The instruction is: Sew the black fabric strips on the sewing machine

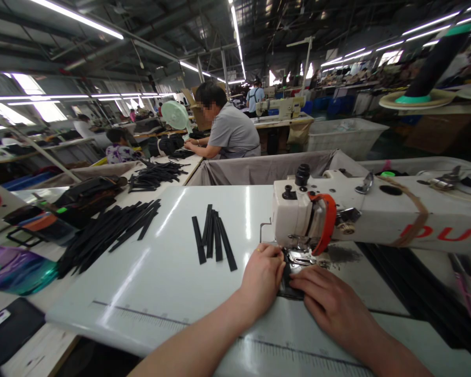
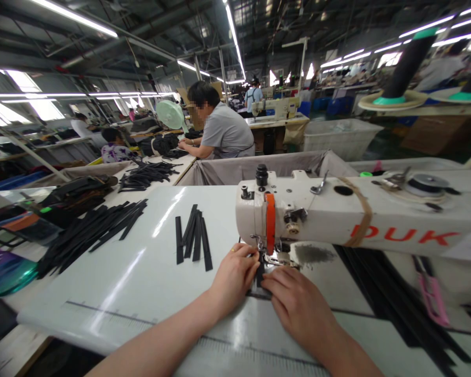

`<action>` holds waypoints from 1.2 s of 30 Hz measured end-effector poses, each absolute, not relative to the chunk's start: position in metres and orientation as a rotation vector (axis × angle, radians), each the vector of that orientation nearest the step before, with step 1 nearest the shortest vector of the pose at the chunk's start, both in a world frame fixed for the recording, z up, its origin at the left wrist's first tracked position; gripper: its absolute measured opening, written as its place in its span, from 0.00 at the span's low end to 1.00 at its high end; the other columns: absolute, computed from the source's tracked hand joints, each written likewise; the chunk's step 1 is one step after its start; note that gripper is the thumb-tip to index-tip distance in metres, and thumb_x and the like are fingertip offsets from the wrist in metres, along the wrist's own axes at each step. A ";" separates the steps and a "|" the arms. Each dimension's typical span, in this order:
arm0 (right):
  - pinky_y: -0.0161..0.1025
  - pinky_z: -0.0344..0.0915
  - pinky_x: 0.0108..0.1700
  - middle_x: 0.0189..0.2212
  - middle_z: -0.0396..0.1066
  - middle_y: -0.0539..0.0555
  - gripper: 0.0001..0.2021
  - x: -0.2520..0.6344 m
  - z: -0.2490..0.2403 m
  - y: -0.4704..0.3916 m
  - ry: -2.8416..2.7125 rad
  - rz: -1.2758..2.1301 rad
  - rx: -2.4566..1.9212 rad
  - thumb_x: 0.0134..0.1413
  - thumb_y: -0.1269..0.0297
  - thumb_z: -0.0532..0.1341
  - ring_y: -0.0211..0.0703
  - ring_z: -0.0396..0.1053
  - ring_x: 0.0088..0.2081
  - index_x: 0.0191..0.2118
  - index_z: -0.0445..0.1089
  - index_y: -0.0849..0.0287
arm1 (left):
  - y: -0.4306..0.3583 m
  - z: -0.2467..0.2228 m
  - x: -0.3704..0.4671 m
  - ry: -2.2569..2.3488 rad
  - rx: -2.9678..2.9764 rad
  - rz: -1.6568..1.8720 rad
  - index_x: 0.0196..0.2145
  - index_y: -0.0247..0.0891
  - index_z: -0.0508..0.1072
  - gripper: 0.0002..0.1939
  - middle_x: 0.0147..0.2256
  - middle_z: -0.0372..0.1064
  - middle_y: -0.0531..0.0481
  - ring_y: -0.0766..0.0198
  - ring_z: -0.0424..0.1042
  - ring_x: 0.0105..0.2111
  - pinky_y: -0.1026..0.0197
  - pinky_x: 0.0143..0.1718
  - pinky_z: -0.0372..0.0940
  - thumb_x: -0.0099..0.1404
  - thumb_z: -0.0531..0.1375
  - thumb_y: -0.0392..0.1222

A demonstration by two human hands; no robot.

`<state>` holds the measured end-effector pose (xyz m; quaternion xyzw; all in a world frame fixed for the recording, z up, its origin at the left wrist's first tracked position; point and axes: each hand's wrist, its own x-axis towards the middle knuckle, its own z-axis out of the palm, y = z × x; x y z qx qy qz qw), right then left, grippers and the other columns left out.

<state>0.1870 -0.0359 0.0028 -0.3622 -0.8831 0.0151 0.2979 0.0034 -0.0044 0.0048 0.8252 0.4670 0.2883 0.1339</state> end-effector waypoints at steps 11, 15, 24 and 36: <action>0.48 0.71 0.44 0.42 0.74 0.57 0.17 0.185 -0.006 -0.029 -2.405 -0.139 -1.056 0.56 0.78 0.51 0.49 0.70 0.42 0.48 0.70 0.60 | -0.006 0.006 0.003 1.336 2.410 0.783 0.31 0.36 0.75 0.11 0.42 0.73 0.46 0.55 0.66 0.43 0.53 0.47 0.66 0.68 0.55 0.31; 0.47 0.71 0.44 0.42 0.74 0.56 0.18 0.185 -0.005 -0.029 -2.395 -0.153 -1.060 0.56 0.78 0.51 0.48 0.71 0.42 0.48 0.70 0.59 | -0.006 0.005 0.003 1.341 2.406 0.784 0.33 0.36 0.76 0.10 0.41 0.73 0.46 0.55 0.66 0.43 0.53 0.47 0.66 0.68 0.55 0.31; 0.46 0.71 0.45 0.43 0.74 0.56 0.19 0.185 -0.006 -0.029 -2.384 -0.172 -1.071 0.54 0.78 0.52 0.48 0.70 0.42 0.48 0.70 0.59 | -0.007 0.007 0.005 1.357 2.412 0.819 0.31 0.37 0.74 0.11 0.42 0.73 0.46 0.56 0.66 0.43 0.52 0.47 0.66 0.69 0.54 0.32; 0.46 0.71 0.45 0.44 0.73 0.57 0.20 0.186 -0.010 -0.027 -2.396 -0.183 -1.068 0.53 0.78 0.52 0.48 0.70 0.42 0.50 0.70 0.59 | -0.005 0.009 0.007 1.389 2.499 0.741 0.30 0.37 0.73 0.15 0.38 0.72 0.46 0.57 0.67 0.41 0.52 0.47 0.67 0.71 0.51 0.34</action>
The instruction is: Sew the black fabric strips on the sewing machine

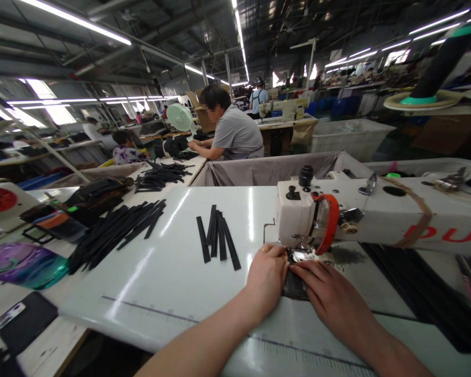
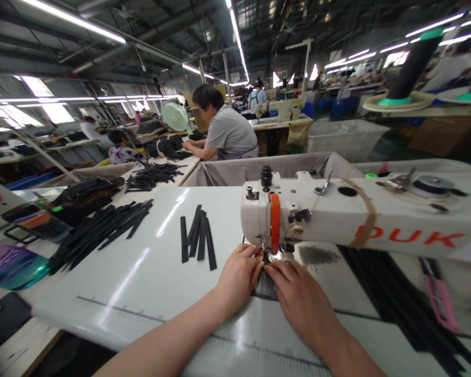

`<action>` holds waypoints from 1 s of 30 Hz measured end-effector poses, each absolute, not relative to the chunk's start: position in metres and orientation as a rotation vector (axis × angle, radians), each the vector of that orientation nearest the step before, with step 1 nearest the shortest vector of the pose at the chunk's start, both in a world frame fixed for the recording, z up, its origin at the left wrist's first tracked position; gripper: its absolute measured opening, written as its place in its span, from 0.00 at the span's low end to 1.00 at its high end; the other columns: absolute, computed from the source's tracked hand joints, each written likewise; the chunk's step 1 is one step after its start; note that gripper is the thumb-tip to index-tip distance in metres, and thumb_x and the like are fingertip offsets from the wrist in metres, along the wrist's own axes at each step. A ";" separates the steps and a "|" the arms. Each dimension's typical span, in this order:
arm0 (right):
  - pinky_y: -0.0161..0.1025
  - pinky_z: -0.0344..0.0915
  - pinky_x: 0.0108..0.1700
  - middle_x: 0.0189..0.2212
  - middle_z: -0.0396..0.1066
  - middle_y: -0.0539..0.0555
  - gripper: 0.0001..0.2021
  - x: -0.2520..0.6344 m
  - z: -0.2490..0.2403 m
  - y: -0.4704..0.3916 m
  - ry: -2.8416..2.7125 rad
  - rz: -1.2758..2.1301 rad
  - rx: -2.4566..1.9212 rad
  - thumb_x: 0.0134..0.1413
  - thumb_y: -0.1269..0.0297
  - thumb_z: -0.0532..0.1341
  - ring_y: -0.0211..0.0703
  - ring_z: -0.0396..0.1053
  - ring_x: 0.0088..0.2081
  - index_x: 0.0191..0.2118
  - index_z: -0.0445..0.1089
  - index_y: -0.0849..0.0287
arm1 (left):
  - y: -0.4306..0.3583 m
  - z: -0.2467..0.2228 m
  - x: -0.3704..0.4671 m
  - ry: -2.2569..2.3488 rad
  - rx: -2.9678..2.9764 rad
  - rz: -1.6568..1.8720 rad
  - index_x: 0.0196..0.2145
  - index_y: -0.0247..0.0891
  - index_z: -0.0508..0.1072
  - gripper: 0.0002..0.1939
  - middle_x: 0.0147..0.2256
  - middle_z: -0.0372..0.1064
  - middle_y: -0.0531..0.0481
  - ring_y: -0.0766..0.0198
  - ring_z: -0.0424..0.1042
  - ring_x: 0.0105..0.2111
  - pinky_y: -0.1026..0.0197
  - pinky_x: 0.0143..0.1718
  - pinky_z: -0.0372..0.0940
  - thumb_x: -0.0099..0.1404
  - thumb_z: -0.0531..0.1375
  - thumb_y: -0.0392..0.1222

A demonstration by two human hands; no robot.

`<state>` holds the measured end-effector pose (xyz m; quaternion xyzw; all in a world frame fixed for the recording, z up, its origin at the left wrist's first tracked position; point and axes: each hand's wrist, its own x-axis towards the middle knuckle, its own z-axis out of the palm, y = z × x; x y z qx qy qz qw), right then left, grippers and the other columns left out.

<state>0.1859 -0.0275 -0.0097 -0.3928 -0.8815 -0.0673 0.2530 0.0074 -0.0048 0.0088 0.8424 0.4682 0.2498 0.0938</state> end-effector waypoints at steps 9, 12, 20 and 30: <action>0.47 0.71 0.44 0.44 0.73 0.57 0.19 0.186 -0.009 -0.026 -2.393 -0.231 -1.021 0.54 0.78 0.51 0.48 0.70 0.41 0.49 0.69 0.59 | -0.006 0.006 -0.009 1.449 2.661 0.565 0.49 0.37 0.72 0.13 0.51 0.71 0.44 0.55 0.67 0.54 0.50 0.56 0.63 0.71 0.52 0.33; 0.47 0.72 0.44 0.44 0.73 0.57 0.19 0.185 -0.010 -0.027 -2.381 -0.244 -1.028 0.55 0.78 0.51 0.49 0.70 0.42 0.49 0.69 0.60 | -0.001 0.002 -0.057 1.810 2.587 0.499 0.60 0.38 0.63 0.21 0.59 0.64 0.42 0.50 0.59 0.62 0.39 0.64 0.51 0.71 0.51 0.36; 0.47 0.71 0.47 0.46 0.73 0.57 0.19 0.186 -0.011 -0.027 -2.388 -0.239 -1.024 0.56 0.78 0.52 0.49 0.70 0.45 0.50 0.70 0.60 | 0.026 0.016 -0.164 2.123 2.467 0.180 0.61 0.38 0.63 0.25 0.64 0.57 0.44 0.47 0.52 0.65 0.38 0.64 0.48 0.69 0.44 0.28; 0.48 0.70 0.48 0.45 0.73 0.57 0.18 0.187 -0.007 -0.031 -2.387 -0.130 -0.992 0.55 0.78 0.52 0.49 0.70 0.46 0.48 0.70 0.59 | 0.061 0.012 -0.027 1.063 2.753 0.475 0.42 0.44 0.77 0.09 0.46 0.73 0.48 0.55 0.66 0.53 0.50 0.60 0.57 0.70 0.57 0.42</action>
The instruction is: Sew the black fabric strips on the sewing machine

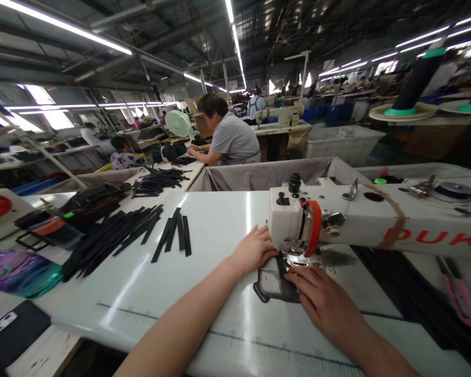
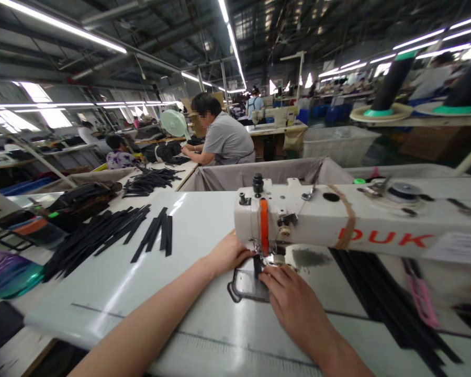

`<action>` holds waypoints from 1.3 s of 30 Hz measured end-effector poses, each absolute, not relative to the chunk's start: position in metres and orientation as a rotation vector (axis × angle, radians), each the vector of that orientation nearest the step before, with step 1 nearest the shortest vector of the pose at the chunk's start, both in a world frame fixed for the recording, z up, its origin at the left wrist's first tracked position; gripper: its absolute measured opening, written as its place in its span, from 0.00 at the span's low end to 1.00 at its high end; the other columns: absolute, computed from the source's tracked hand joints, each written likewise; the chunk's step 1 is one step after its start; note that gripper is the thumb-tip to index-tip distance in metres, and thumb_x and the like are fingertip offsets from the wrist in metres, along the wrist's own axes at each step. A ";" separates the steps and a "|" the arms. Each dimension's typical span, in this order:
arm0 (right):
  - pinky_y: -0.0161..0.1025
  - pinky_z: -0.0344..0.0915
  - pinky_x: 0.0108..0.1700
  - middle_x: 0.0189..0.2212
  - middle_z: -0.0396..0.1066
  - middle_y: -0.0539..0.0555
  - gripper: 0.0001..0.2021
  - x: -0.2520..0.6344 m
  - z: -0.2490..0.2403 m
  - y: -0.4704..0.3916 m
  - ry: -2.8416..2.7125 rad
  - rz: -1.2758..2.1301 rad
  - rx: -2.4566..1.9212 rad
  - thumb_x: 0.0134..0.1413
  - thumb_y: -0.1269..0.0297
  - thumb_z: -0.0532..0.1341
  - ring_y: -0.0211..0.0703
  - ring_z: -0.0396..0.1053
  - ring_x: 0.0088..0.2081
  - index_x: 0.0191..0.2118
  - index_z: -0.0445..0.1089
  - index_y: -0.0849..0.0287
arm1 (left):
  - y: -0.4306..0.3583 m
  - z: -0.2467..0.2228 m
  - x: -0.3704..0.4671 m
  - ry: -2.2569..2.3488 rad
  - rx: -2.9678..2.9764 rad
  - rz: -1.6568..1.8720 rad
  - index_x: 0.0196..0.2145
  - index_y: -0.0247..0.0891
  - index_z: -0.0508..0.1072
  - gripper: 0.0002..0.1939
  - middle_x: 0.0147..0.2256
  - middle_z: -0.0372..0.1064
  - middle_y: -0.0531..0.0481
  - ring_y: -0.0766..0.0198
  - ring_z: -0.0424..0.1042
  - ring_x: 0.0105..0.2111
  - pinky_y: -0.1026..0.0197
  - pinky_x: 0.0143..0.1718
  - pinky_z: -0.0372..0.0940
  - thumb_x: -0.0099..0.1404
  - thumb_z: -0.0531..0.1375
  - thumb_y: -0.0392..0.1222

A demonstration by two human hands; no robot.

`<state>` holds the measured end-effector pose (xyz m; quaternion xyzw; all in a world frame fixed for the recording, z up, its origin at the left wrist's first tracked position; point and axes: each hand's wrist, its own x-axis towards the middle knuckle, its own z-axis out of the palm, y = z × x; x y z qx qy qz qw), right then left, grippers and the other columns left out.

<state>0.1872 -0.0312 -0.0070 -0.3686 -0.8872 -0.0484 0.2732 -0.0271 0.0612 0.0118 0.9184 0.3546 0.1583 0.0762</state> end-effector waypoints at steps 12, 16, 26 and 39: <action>0.51 0.69 0.52 0.49 0.70 0.57 0.12 0.188 -0.005 -0.035 -2.398 0.165 -0.951 0.60 0.68 0.60 0.51 0.68 0.50 0.49 0.70 0.54 | -0.005 0.011 -0.009 1.430 2.397 0.628 0.34 0.38 0.77 0.11 0.38 0.71 0.47 0.58 0.71 0.40 0.58 0.43 0.67 0.70 0.56 0.37; 0.49 0.69 0.52 0.48 0.70 0.55 0.07 0.191 -0.005 -0.036 -2.398 0.284 -0.965 0.58 0.65 0.63 0.51 0.68 0.51 0.43 0.71 0.53 | -0.006 0.006 -0.019 1.166 2.414 0.762 0.44 0.41 0.77 0.09 0.52 0.70 0.47 0.54 0.67 0.52 0.52 0.54 0.63 0.66 0.62 0.36; 0.48 0.67 0.55 0.50 0.70 0.55 0.08 0.196 -0.006 -0.034 -2.354 0.348 -1.019 0.56 0.67 0.62 0.49 0.67 0.53 0.42 0.70 0.53 | -0.012 0.007 -0.011 1.239 2.400 0.734 0.45 0.40 0.75 0.11 0.52 0.72 0.48 0.53 0.66 0.55 0.48 0.56 0.63 0.65 0.62 0.34; 0.47 0.67 0.54 0.49 0.71 0.55 0.09 0.196 -0.004 -0.037 -2.366 0.356 -1.049 0.55 0.68 0.62 0.49 0.67 0.52 0.43 0.69 0.54 | -0.016 0.012 -0.002 1.384 2.439 0.578 0.46 0.37 0.73 0.10 0.54 0.70 0.47 0.53 0.66 0.56 0.49 0.56 0.64 0.66 0.61 0.34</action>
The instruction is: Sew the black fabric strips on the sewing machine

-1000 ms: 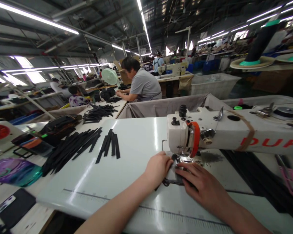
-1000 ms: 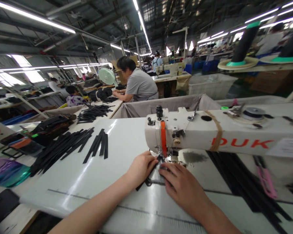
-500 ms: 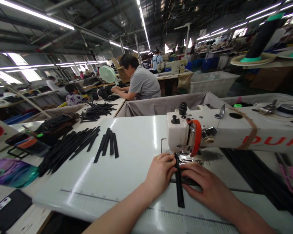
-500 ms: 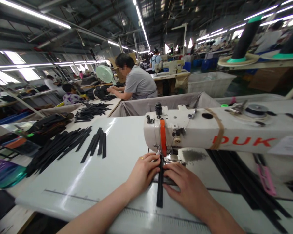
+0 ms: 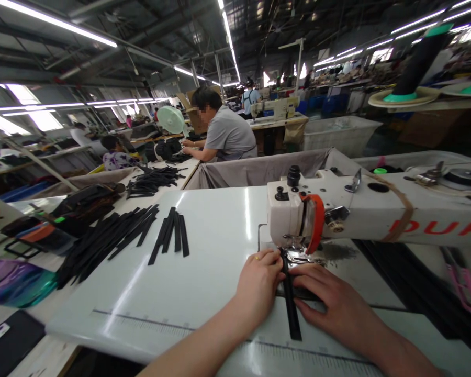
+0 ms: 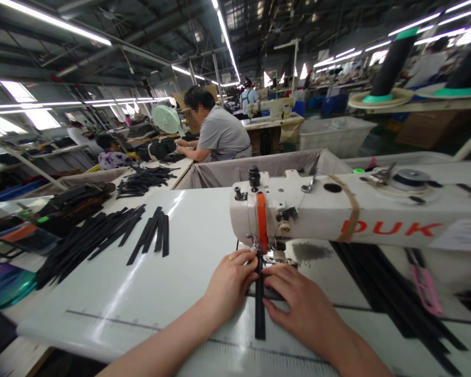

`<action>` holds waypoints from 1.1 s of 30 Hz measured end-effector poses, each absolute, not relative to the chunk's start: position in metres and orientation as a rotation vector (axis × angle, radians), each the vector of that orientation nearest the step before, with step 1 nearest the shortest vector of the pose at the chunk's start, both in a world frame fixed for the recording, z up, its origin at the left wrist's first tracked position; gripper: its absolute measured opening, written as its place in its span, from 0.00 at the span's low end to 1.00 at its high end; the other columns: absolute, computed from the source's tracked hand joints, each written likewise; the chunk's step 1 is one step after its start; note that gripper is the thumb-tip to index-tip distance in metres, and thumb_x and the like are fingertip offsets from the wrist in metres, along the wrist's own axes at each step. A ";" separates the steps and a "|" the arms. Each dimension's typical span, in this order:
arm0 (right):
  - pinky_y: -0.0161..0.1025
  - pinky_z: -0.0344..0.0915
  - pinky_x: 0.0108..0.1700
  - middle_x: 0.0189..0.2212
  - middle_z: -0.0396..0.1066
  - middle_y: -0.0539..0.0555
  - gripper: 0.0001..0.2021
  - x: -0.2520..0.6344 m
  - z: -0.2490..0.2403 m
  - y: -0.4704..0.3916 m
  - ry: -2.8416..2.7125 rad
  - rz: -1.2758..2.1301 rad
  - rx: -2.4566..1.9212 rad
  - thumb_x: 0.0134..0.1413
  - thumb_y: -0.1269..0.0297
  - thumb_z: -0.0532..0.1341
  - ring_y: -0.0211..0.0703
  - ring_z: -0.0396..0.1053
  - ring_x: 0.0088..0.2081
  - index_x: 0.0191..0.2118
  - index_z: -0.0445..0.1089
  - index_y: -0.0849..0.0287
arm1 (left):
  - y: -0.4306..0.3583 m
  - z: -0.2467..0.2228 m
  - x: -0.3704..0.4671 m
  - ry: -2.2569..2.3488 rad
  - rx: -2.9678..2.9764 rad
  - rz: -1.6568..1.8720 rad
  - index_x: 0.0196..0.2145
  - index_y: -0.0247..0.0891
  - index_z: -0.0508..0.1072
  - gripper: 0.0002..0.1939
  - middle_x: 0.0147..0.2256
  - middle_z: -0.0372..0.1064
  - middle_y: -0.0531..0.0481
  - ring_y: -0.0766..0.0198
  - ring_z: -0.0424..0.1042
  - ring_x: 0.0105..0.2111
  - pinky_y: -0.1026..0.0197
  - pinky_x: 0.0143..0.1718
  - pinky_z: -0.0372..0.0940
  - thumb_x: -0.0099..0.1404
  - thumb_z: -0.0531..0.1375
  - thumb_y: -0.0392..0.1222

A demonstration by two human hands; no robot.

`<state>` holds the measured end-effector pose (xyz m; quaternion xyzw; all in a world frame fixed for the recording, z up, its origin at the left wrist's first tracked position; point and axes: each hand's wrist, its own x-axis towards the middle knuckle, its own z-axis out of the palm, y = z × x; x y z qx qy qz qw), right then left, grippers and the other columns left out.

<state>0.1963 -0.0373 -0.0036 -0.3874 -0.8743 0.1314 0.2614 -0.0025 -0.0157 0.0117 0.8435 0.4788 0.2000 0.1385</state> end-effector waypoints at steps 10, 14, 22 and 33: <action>0.49 0.67 0.53 0.47 0.71 0.57 0.09 0.192 0.002 -0.039 -2.322 0.339 -1.092 0.54 0.71 0.61 0.50 0.67 0.51 0.42 0.70 0.56 | -0.014 0.006 0.000 1.373 2.448 0.639 0.45 0.39 0.72 0.09 0.52 0.70 0.45 0.52 0.67 0.52 0.46 0.53 0.66 0.67 0.58 0.32; 0.48 0.67 0.52 0.44 0.73 0.56 0.10 0.191 0.005 -0.040 -2.285 0.328 -1.064 0.55 0.72 0.60 0.49 0.69 0.49 0.43 0.70 0.55 | -0.008 0.008 0.000 1.345 2.440 0.698 0.39 0.38 0.73 0.08 0.47 0.71 0.44 0.53 0.68 0.48 0.47 0.50 0.67 0.68 0.55 0.31; 0.43 0.69 0.46 0.37 0.75 0.53 0.09 0.191 0.009 -0.039 -2.285 0.291 -0.898 0.56 0.73 0.58 0.45 0.71 0.41 0.37 0.74 0.55 | -0.008 0.008 -0.001 1.289 2.412 0.761 0.38 0.37 0.74 0.08 0.47 0.71 0.44 0.54 0.67 0.48 0.49 0.52 0.66 0.66 0.55 0.29; 0.51 0.70 0.47 0.46 0.74 0.58 0.12 0.191 -0.006 -0.028 -2.305 0.120 -1.050 0.57 0.70 0.59 0.52 0.71 0.45 0.46 0.73 0.57 | -0.008 0.008 0.000 1.279 2.423 0.760 0.36 0.36 0.73 0.06 0.46 0.72 0.44 0.54 0.67 0.48 0.49 0.52 0.66 0.67 0.56 0.30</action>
